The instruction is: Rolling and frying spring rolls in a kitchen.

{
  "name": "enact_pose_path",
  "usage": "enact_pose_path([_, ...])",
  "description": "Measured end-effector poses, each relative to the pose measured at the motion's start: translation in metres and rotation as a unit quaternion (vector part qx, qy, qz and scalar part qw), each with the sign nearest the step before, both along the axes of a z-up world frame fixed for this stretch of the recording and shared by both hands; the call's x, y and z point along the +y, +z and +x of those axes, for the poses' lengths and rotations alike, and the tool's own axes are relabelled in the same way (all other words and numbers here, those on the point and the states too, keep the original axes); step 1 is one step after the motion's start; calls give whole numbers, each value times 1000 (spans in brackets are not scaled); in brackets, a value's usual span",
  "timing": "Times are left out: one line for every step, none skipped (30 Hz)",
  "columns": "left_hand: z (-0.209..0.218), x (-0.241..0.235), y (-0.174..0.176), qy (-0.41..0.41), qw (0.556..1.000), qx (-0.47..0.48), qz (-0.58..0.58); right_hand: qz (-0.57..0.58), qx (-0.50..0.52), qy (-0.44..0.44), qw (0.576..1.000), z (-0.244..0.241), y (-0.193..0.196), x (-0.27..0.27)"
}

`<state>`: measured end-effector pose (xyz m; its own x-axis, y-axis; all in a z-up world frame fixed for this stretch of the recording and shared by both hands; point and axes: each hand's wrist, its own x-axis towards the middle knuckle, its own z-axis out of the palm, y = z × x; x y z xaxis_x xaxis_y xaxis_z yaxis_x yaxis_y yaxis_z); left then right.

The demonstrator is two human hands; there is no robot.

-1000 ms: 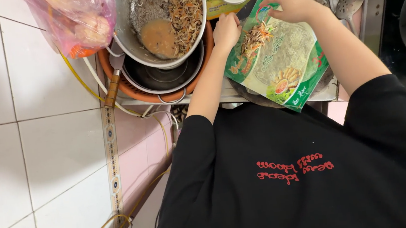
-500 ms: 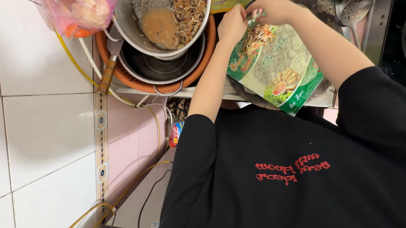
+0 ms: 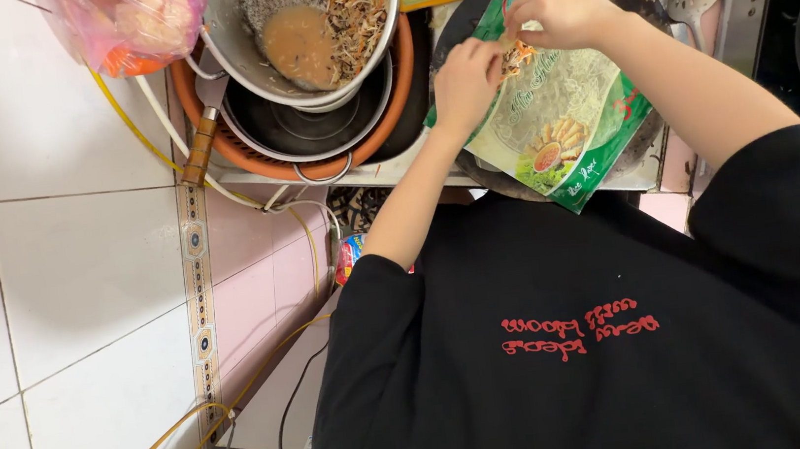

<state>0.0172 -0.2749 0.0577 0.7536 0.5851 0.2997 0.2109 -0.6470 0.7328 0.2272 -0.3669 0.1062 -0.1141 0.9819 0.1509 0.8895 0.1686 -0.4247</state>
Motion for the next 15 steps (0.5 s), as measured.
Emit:
enact_pose_path([-2, -6, -5, -10, 999, -23, 43, -6, -25, 4, 1000, -3, 2, -5])
enact_pose_path([-5, -12, -10, -20, 995, -46, 85, -12, -50, 8, 999, -5, 4, -10])
enact_pose_path([-7, -15, -12, -21, 995, -46, 84, -13, -50, 7, 999, -5, -1, -14])
enact_pose_path([-8, -18, -13, -41, 991, -52, 115, 19, -68, 29, 997, -6, -5, -17])
enact_pose_path([-10, -20, -14, -61, 986, -58, 146, 52, -85, 52, 994, -6, -10, -20])
enact_pose_path([-12, -21, -17, -60, 986, -58, 146, 52, -85, 52, 994, -9, -12, -22])
enact_pose_path([-12, -21, -18, -65, 985, -60, 148, 70, -112, 52, 990, -10, -13, -23])
enact_pose_path([-12, -21, -20, -70, 984, -63, 150, 89, -140, 52, 985, -11, -14, -25])
enact_pose_path([-9, -20, -18, -70, 984, -64, 152, 90, -141, 52, 985, -12, -15, -25])
enact_pose_path([-7, -19, -15, -28, 992, -52, 110, 92, -156, 40, 983, -13, -15, -25])
enact_pose_path([-5, -19, -13, 13, 997, -39, 67, 93, -170, 28, 981, -14, -16, -26])
enact_pose_path([0, -16, -12, 13, 997, -39, 67, 94, -170, 28, 981, -13, -17, -27])
enact_pose_path([3, -15, -12, 45, 998, 3, 39, 96, -195, 31, 976, -13, -19, -29])
enact_pose_path([6, -15, -11, 76, 996, 46, 9, 98, -219, 33, 970, -13, -22, -31])
enact_pose_path([7, -17, -13, 77, 996, 47, 10, 99, -218, 35, 970, -12, -23, -31])
